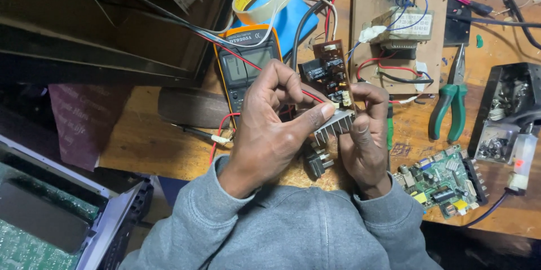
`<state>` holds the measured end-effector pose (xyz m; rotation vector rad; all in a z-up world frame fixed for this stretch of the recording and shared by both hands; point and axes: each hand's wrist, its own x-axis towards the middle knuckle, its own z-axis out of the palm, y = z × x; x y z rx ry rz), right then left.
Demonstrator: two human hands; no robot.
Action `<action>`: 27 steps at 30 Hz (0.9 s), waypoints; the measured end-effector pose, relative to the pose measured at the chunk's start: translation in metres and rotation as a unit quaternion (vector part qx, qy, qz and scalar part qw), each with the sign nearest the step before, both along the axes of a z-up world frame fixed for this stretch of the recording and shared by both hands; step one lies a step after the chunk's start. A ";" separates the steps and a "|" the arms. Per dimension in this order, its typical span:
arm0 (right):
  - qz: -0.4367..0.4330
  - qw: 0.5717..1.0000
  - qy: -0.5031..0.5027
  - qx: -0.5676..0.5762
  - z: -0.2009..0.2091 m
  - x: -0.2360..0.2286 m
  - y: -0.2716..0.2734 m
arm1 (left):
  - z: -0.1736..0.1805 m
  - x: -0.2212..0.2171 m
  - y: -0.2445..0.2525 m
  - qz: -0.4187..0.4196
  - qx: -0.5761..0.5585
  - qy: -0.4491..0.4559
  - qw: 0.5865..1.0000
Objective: The person is working on a green circuit board, using a soldering iron to apply heat to specific points on the board. They also use a multimeter with probes to test electrical connections on the board and a small component with a heatsink. The workspace is cluttered with various tools and electronic parts.
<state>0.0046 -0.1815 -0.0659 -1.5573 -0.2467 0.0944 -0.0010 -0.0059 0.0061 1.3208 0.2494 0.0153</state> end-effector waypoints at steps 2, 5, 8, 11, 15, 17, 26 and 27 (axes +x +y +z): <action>0.010 1.000 -0.007 0.014 0.000 0.000 0.003 | 0.000 0.001 -0.001 0.005 0.008 -0.006 1.000; 0.011 0.999 -0.026 0.036 -0.004 -0.001 0.007 | 0.000 0.001 -0.001 0.011 0.010 -0.001 1.000; -0.007 0.998 -0.047 0.044 -0.010 -0.001 0.009 | -0.001 0.000 -0.001 0.012 0.011 0.013 1.000; -0.013 0.997 -0.058 0.050 -0.011 -0.001 0.011 | -0.002 -0.001 0.000 0.011 0.016 0.014 1.000; -0.012 0.996 -0.066 0.053 -0.012 -0.001 0.012 | -0.002 -0.001 0.000 0.009 0.005 0.008 1.000; -0.018 0.997 -0.065 0.046 -0.012 -0.002 0.011 | -0.002 -0.002 0.001 0.005 -0.006 0.007 1.000; -0.011 0.996 -0.080 0.044 -0.011 -0.001 0.013 | -0.003 -0.003 0.003 0.002 0.008 0.010 1.000; -0.017 0.995 -0.084 0.042 -0.012 -0.001 0.012 | -0.003 -0.003 0.003 0.002 0.006 0.010 1.000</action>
